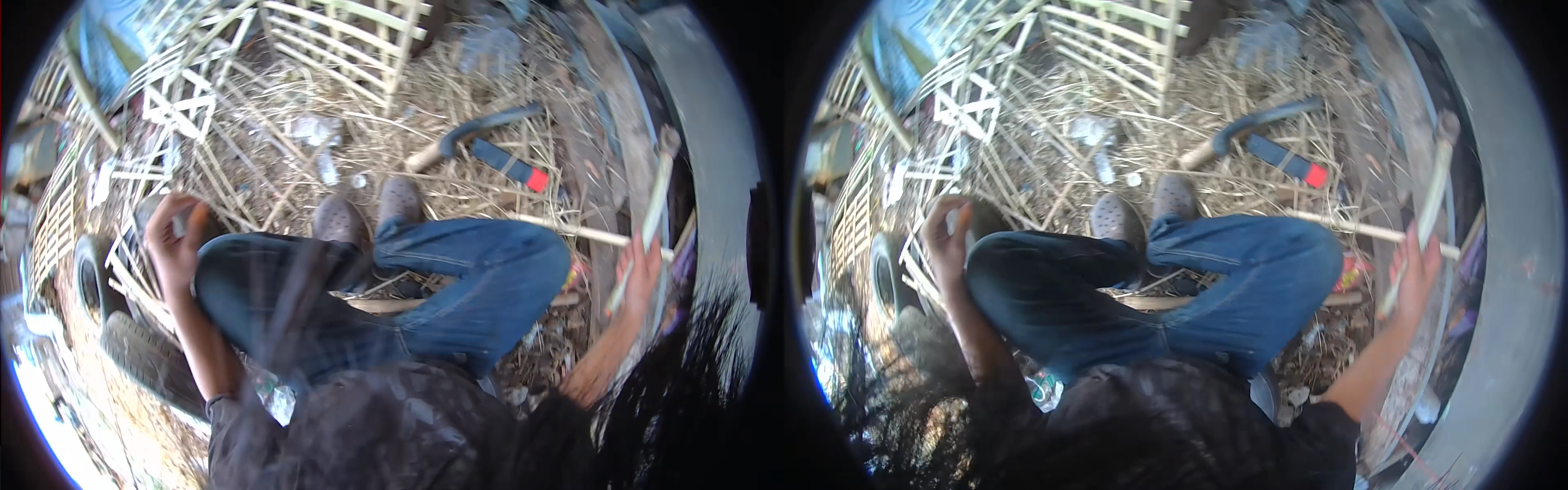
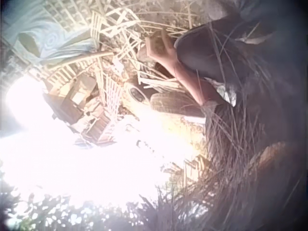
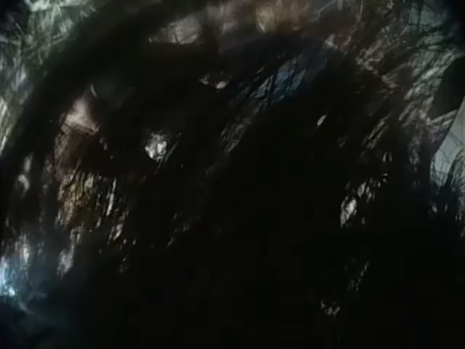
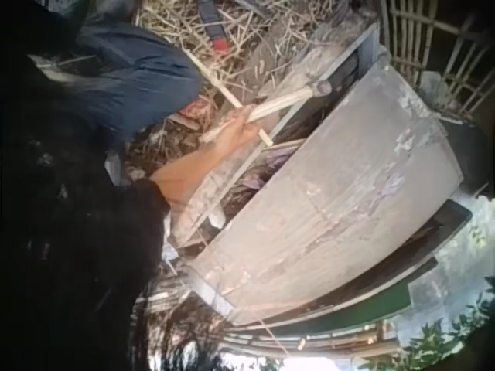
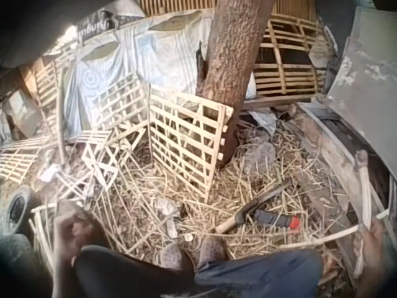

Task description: The person uses a hammer to drive a nail into a bamboo lattice structure, then uses a thin bamboo strip to secure or weave parts of the lattice by hand.

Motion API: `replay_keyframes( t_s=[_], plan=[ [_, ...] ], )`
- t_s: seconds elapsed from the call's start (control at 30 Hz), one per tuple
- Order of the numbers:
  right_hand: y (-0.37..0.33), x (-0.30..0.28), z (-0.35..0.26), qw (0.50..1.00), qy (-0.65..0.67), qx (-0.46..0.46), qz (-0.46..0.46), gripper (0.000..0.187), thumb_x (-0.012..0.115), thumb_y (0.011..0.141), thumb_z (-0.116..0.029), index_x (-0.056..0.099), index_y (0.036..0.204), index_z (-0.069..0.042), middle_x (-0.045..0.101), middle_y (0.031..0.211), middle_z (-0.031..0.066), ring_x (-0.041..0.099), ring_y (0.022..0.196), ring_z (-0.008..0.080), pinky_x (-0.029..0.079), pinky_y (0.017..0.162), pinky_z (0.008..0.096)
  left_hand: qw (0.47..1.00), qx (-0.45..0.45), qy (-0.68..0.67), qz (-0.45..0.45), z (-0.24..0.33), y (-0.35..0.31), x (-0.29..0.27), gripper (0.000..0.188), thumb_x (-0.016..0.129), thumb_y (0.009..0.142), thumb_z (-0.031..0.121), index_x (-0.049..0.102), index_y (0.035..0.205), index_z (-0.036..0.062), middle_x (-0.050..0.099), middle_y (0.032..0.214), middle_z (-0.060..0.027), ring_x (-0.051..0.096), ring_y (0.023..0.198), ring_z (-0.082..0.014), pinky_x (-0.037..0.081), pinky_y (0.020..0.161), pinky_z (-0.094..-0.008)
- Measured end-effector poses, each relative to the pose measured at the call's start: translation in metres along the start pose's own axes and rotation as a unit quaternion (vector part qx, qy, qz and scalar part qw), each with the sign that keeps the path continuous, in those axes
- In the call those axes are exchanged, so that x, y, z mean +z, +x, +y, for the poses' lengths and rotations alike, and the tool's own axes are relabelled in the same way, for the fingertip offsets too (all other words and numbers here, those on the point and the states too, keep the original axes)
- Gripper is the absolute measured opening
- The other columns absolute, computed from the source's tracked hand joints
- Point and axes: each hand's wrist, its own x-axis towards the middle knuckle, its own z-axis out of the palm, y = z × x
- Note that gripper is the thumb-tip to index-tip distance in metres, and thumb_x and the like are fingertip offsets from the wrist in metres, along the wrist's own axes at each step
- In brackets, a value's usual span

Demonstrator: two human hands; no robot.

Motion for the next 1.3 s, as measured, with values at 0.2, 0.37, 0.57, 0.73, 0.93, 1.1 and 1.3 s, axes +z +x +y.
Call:
replay_keyframes(
  t_s=[0.2, 0.37, 0.57, 0.73, 0.93, 1.1, 1.3],
  plan=[
    [-0.073, 0.03, -0.02, 0.988, 0.015, 0.006, -0.156, 0.018, 0.057, 0.091, -0.013, 0.048, 0.105, -0.004, 0.041, 0.064, -0.002, 0.037, 0.042, 0.004, 0.03, 0.034, 0.0177, 0.995, 0.058, -0.002, -0.082, -0.028, 0.046, 0.018, 0.008, 0.071, 0.076, 0.002, 0.067, 0.082, -0.0017, 0.068, 0.082, -0.0087, 0.065, 0.078, -0.0168, 0.049, 0.072, -0.0281],
    [-0.085, 0.079, -0.045, 0.938, -0.024, 0.058, -0.34, 0.029, 0.068, 0.081, -0.013, 0.048, 0.099, -0.002, 0.045, 0.058, -0.0007, 0.041, 0.039, 0.0051, 0.033, 0.034, 0.0188, 0.979, -0.003, -0.071, -0.19, -0.119, 0.064, 0.092, 0.012, 0.072, 0.077, 0.007, 0.068, 0.085, 0.0002, 0.069, 0.083, -0.0102, 0.066, 0.08, -0.0183, 0.051, 0.071, -0.0319],
    [-0.057, 0.221, -0.046, 0.849, -0.048, 0.125, -0.512, 0.037, 0.076, 0.076, -0.013, 0.048, 0.097, -0.002, 0.05, 0.058, 0.0, 0.043, 0.04, 0.005, 0.034, 0.035, 0.02, 0.972, 0.014, -0.098, -0.213, -0.196, 0.046, 0.18, 0.011, 0.073, 0.075, 0.009, 0.066, 0.078, 0.0016, 0.067, 0.079, -0.0113, 0.066, 0.075, -0.0258, 0.053, 0.073, -0.0361],
    [-0.039, 0.29, -0.011, 0.847, -0.009, 0.172, -0.502, 0.03, 0.071, 0.078, -0.004, 0.045, 0.094, -0.004, 0.049, 0.06, 0.0008, 0.045, 0.04, 0.0065, 0.036, 0.035, 0.0209, 0.986, 0.036, -0.091, -0.137, -0.219, 0.053, 0.247, 0.014, 0.076, 0.072, 0.012, 0.066, 0.078, 0.0046, 0.06, 0.078, -0.0087, 0.058, 0.079, -0.0281, 0.047, 0.072, -0.0404],
    [-0.025, 0.326, 0.034, 0.882, -0.055, 0.188, -0.428, 0.028, 0.066, 0.078, 0.001, 0.044, 0.093, -0.005, 0.049, 0.062, -0.0002, 0.045, 0.042, 0.0056, 0.037, 0.037, 0.0202, 0.996, -0.003, -0.045, -0.075, -0.248, 0.074, 0.304, 0.015, 0.078, 0.07, 0.017, 0.068, 0.078, 0.0106, 0.059, 0.075, -0.0017, 0.052, 0.076, -0.0212, 0.04, 0.072, -0.0344],
    [-0.009, 0.323, 0.066, 0.876, -0.083, 0.217, -0.423, 0.028, 0.067, 0.078, 0.0, 0.045, 0.094, -0.004, 0.049, 0.063, -0.0016, 0.045, 0.043, 0.0035, 0.037, 0.038, 0.0188, 0.997, 0.032, -0.045, -0.054, -0.259, 0.077, 0.333, 0.013, 0.078, 0.069, 0.016, 0.068, 0.078, 0.0114, 0.062, 0.077, 0.0, 0.054, 0.081, -0.0194, 0.04, 0.074, -0.0339],
    [0.005, 0.329, 0.083, 0.862, -0.063, 0.263, -0.428, 0.029, 0.067, 0.078, 0.0, 0.044, 0.095, -0.004, 0.048, 0.063, -0.0018, 0.045, 0.043, 0.0034, 0.037, 0.039, 0.0186, 0.996, 0.045, -0.066, -0.035, -0.266, 0.077, 0.34, 0.016, 0.078, 0.069, 0.013, 0.063, 0.073, 0.0069, 0.062, 0.074, -0.0041, 0.059, 0.074, -0.0227, 0.043, 0.071, -0.0345]
  ],
)
